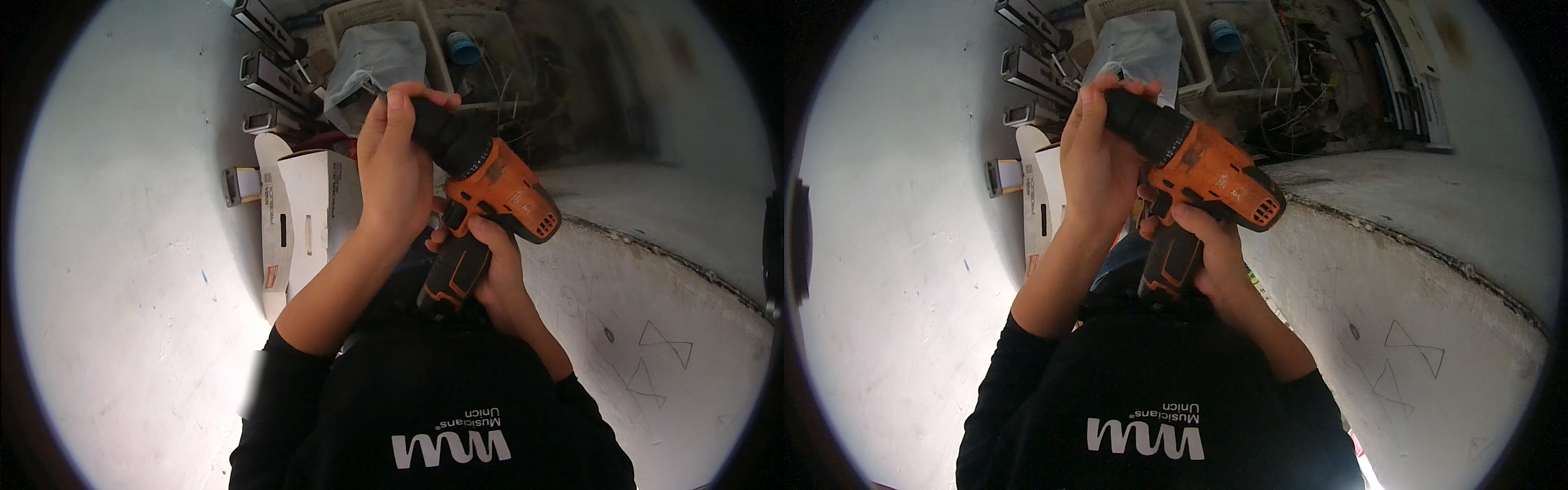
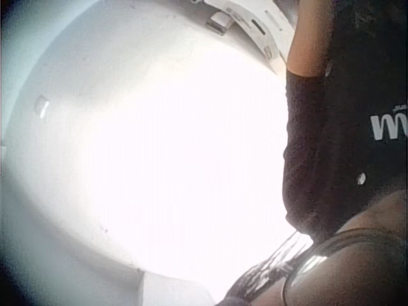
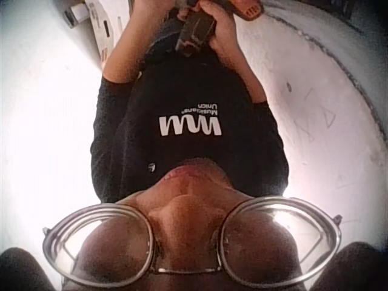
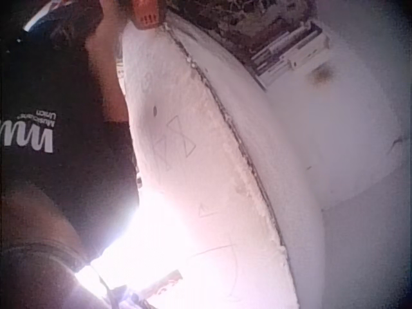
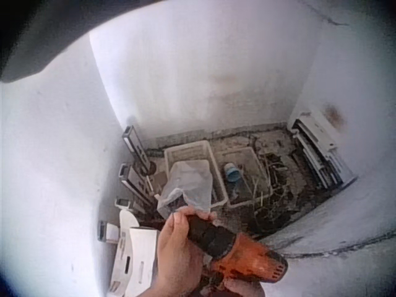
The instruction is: The person uses a cordless drill to attach metal brackets to a wooden board, then positions the board upright and handles a plastic bag and other hardware items in a cluttered room.
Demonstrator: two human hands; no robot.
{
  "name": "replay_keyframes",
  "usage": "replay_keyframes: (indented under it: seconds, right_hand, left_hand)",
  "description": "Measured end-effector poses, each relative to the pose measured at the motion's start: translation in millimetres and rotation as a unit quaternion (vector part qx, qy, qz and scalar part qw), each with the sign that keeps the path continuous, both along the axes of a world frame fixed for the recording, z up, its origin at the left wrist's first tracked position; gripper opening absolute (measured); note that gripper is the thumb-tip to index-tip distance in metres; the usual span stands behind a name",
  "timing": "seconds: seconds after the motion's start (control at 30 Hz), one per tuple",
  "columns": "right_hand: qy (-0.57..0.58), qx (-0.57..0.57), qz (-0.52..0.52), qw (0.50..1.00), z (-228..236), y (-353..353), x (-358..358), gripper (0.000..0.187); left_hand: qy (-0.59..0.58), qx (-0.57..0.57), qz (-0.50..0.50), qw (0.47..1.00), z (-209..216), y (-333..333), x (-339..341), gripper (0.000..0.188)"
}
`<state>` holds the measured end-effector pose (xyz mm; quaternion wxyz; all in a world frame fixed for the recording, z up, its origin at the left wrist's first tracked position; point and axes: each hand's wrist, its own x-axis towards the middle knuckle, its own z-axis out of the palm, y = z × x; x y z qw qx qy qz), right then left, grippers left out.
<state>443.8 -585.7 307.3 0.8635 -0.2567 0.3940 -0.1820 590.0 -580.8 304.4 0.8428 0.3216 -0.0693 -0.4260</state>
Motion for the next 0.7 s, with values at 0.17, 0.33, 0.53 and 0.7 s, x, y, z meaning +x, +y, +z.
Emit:
replay_keyframes:
  seconds: [0.17,0.33,0.53,0.7]
  right_hand:
    - [-0.006,-0.033,-0.046,0.998,-4,-3,-1,0.03]
    - [0.107,-0.063,0.049,0.991,15,-3,-6,0.037]
    - [0.051,-0.26,0.256,0.929,37,-7,4,0.042]
    - [0.006,-0.416,0.3,0.859,42,0,11,0.038]
  left_hand:
    - [0.01,-0.005,-0.008,1.0,-4,3,-3,0.029]
    - [0.039,-0.071,-0.054,0.995,1,6,5,0.036]
    - [0.017,-0.177,-0.164,0.97,8,9,14,0.046]
    - [-0.004,-0.306,-0.278,0.91,21,2,26,0.032]
